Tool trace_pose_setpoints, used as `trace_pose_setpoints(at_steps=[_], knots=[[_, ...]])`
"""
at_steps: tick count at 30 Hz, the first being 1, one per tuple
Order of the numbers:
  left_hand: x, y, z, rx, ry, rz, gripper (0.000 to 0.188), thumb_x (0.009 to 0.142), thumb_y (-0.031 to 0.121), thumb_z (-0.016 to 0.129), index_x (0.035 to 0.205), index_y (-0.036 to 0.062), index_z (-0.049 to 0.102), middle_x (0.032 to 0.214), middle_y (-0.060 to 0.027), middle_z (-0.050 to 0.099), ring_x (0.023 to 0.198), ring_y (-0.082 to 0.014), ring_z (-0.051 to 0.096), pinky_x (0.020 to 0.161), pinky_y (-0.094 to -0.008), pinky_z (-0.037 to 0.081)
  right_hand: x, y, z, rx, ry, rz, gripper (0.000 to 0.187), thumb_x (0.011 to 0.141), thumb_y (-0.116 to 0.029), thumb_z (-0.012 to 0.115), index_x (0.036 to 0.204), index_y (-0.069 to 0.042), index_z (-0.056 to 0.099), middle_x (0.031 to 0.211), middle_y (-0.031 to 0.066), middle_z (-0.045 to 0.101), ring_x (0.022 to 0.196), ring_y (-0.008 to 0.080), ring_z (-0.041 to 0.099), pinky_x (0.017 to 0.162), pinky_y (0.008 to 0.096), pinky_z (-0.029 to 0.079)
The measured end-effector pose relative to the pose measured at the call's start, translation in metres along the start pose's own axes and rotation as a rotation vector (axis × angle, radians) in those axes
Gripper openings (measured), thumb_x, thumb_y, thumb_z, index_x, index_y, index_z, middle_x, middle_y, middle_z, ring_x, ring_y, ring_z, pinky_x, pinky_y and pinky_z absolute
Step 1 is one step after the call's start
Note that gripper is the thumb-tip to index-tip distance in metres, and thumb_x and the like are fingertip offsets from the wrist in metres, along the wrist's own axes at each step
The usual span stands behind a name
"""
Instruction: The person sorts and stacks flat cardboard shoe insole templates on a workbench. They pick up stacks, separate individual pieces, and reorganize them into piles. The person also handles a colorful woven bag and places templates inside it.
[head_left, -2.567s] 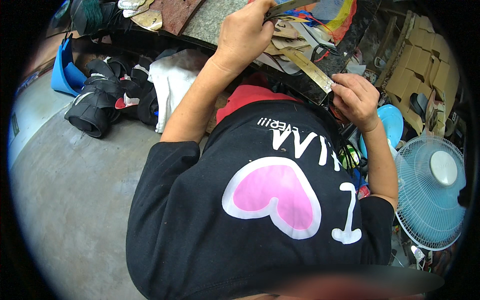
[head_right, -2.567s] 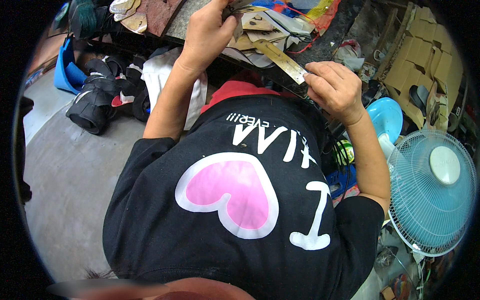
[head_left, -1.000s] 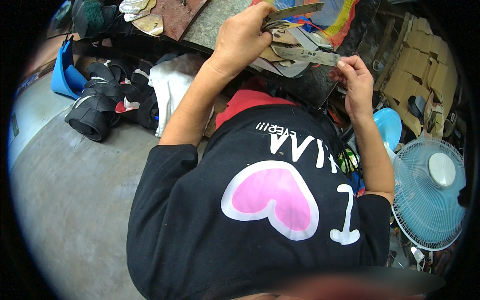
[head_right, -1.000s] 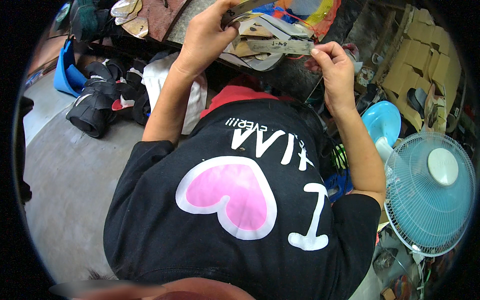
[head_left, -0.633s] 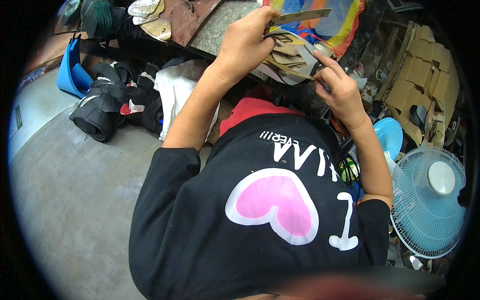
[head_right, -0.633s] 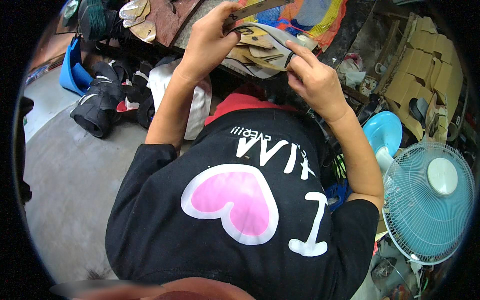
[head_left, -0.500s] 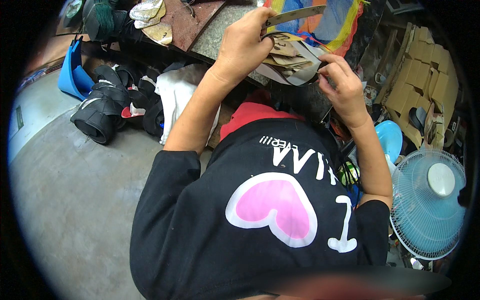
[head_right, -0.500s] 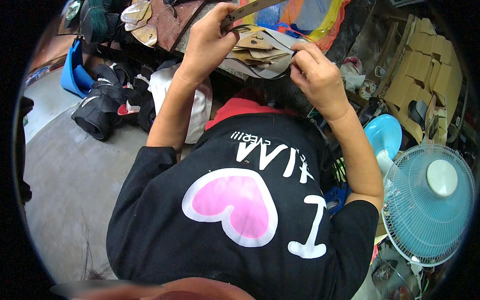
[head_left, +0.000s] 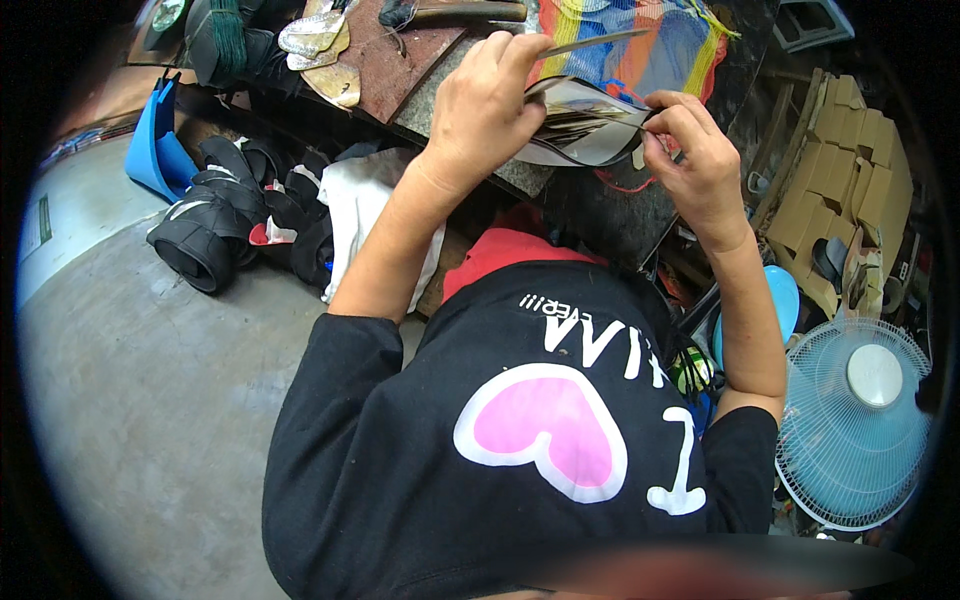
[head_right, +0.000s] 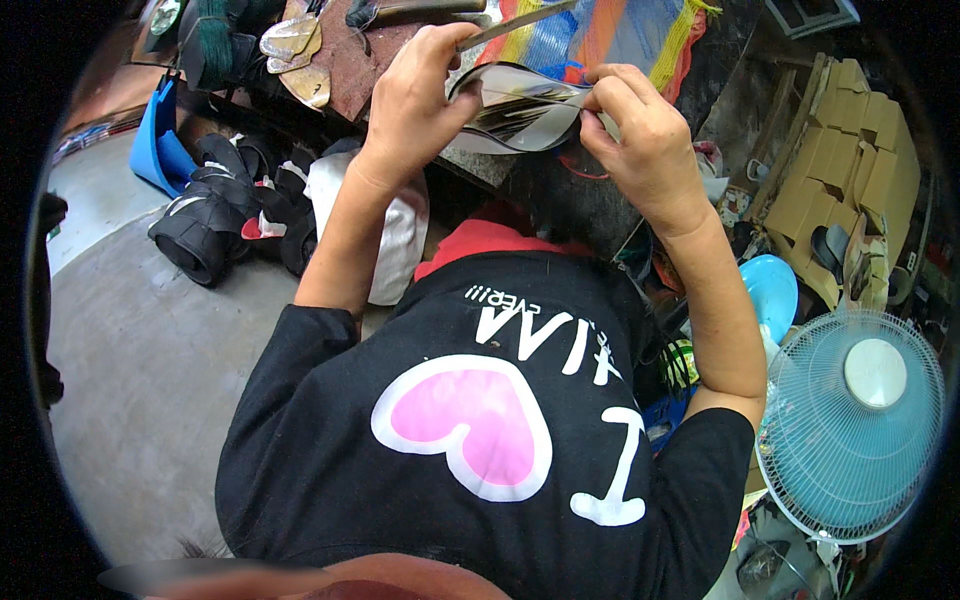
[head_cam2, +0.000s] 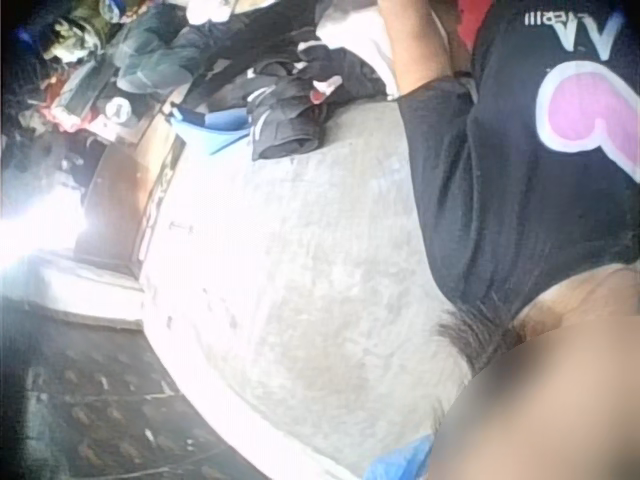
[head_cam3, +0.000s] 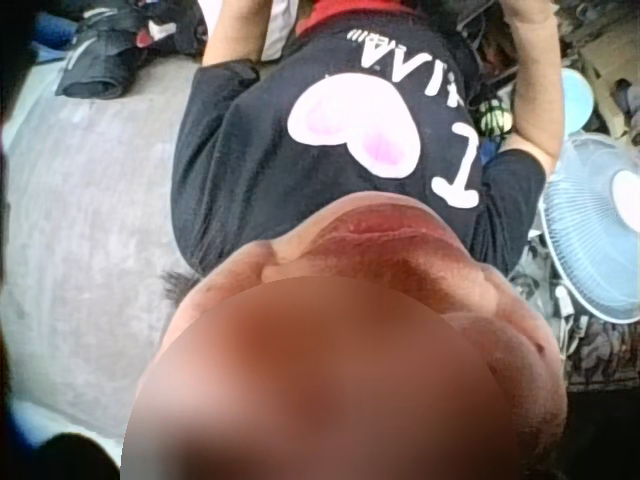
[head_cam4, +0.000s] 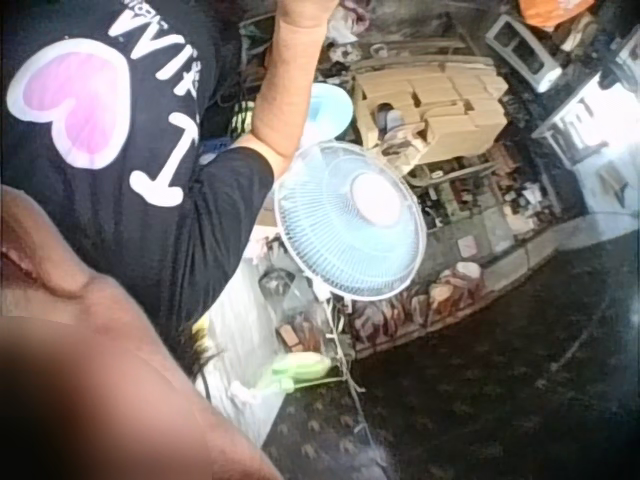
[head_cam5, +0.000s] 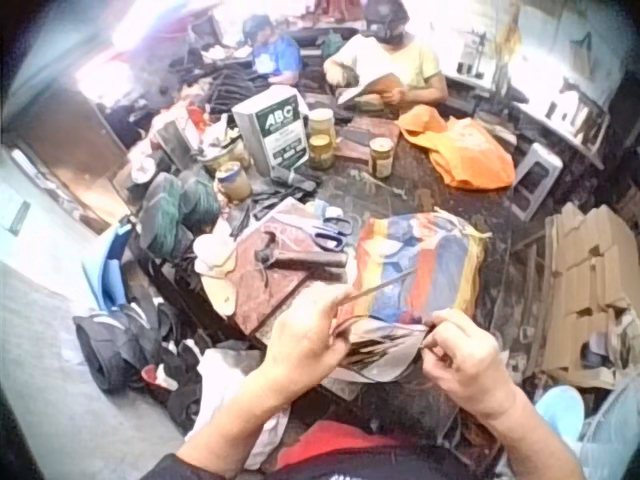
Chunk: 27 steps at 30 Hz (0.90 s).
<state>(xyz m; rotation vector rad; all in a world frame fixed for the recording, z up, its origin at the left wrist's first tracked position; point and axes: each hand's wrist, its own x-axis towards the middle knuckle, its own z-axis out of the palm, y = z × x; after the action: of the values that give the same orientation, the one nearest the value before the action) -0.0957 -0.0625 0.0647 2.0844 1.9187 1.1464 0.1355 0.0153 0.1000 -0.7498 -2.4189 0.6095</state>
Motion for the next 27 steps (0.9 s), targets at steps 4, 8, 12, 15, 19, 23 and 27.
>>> trace_pose_setpoints(at_steps=[4, 8, 12, 15, 19, 23, 27], knots=[[-0.003, 0.007, -0.006, 0.028, 0.079, 0.025, 0.054, 0.071, 0.013, 0.076, 0.119, 0.0104, 0.051, 0.095, -0.0101, 0.054, 0.088, -0.0322, 0.056, 0.073, -0.0416, 0.05, 0.01, 0.001, 0.001, -0.002, 0.033, -0.053, 0.015, 0.076, 0.003, 0.067, 0.086, -0.001, 0.058, 0.098, 0.0138, 0.064, 0.086, 0.0327, 0.066, 0.075, 0.0366, 0.054], [-0.004, 0.015, -0.012, -0.062, 0.179, 0.134, 0.035, 0.075, 0.014, 0.075, 0.105, 0.0087, 0.059, 0.086, -0.0084, 0.056, 0.085, -0.031, 0.055, 0.072, -0.0405, 0.048, 0.02, 0.004, 0.003, 0.024, 0.056, -0.028, 0.014, 0.077, 0.002, 0.067, 0.087, 0.0, 0.057, 0.094, 0.014, 0.063, 0.083, 0.0333, 0.064, 0.072, 0.0375, 0.053], [-0.004, 0.022, -0.007, 0.172, 0.114, 0.18, 0.011, 0.078, 0.015, 0.071, 0.081, 0.0086, 0.063, 0.079, -0.006, 0.057, 0.082, -0.0276, 0.055, 0.073, -0.0375, 0.047, 0.027, 0.006, 0.006, 0.022, 0.04, 0.009, 0.014, 0.077, 0.002, 0.065, 0.087, 0.0, 0.055, 0.089, 0.0143, 0.06, 0.079, 0.0341, 0.062, 0.07, 0.0387, 0.051], [-0.004, 0.022, -0.005, 0.294, 0.092, 0.09, 0.011, 0.076, 0.016, 0.072, 0.074, 0.0088, 0.064, 0.078, -0.0053, 0.057, 0.081, -0.027, 0.054, 0.07, -0.0368, 0.048, 0.03, 0.008, 0.005, 0.045, 0.038, 0.013, 0.014, 0.077, 0.002, 0.064, 0.088, -0.001, 0.056, 0.087, 0.0142, 0.06, 0.078, 0.0344, 0.061, 0.07, 0.0389, 0.051], [-0.004, 0.022, -0.008, 0.344, 0.072, 0.045, 0.012, 0.071, 0.017, 0.072, 0.067, 0.0081, 0.064, 0.077, -0.0055, 0.057, 0.082, -0.0267, 0.055, 0.066, -0.037, 0.048, 0.032, 0.012, 0.002, 0.101, 0.038, 0.05, 0.011, 0.078, 0.001, 0.062, 0.087, 0.0, 0.056, 0.085, 0.0127, 0.06, 0.072, 0.0279, 0.062, 0.064, 0.0354, 0.051], [-0.003, 0.028, -0.013, 0.462, -0.034, -0.049, 0.01, 0.074, 0.017, 0.072, 0.07, 0.0091, 0.068, 0.08, -0.0047, 0.059, 0.082, -0.0267, 0.056, 0.066, -0.0357, 0.05, 0.034, 0.013, 0.002, 0.142, 0.041, 0.058, 0.01, 0.078, 0.0, 0.061, 0.087, 0.0, 0.056, 0.08, 0.0121, 0.058, 0.068, 0.0249, 0.06, 0.06, 0.0342, 0.05], [-0.002, 0.03, -0.014, 0.534, -0.093, -0.149, 0.011, 0.074, 0.018, 0.073, 0.07, 0.0084, 0.07, 0.082, -0.0056, 0.06, 0.084, -0.0272, 0.057, 0.067, -0.0362, 0.051, 0.032, 0.012, 0.0, 0.175, 0.016, 0.147, 0.009, 0.08, -0.001, 0.058, 0.089, 0.001, 0.056, 0.077, 0.0128, 0.056, 0.066, 0.0257, 0.058, 0.06, 0.0348, 0.049]])
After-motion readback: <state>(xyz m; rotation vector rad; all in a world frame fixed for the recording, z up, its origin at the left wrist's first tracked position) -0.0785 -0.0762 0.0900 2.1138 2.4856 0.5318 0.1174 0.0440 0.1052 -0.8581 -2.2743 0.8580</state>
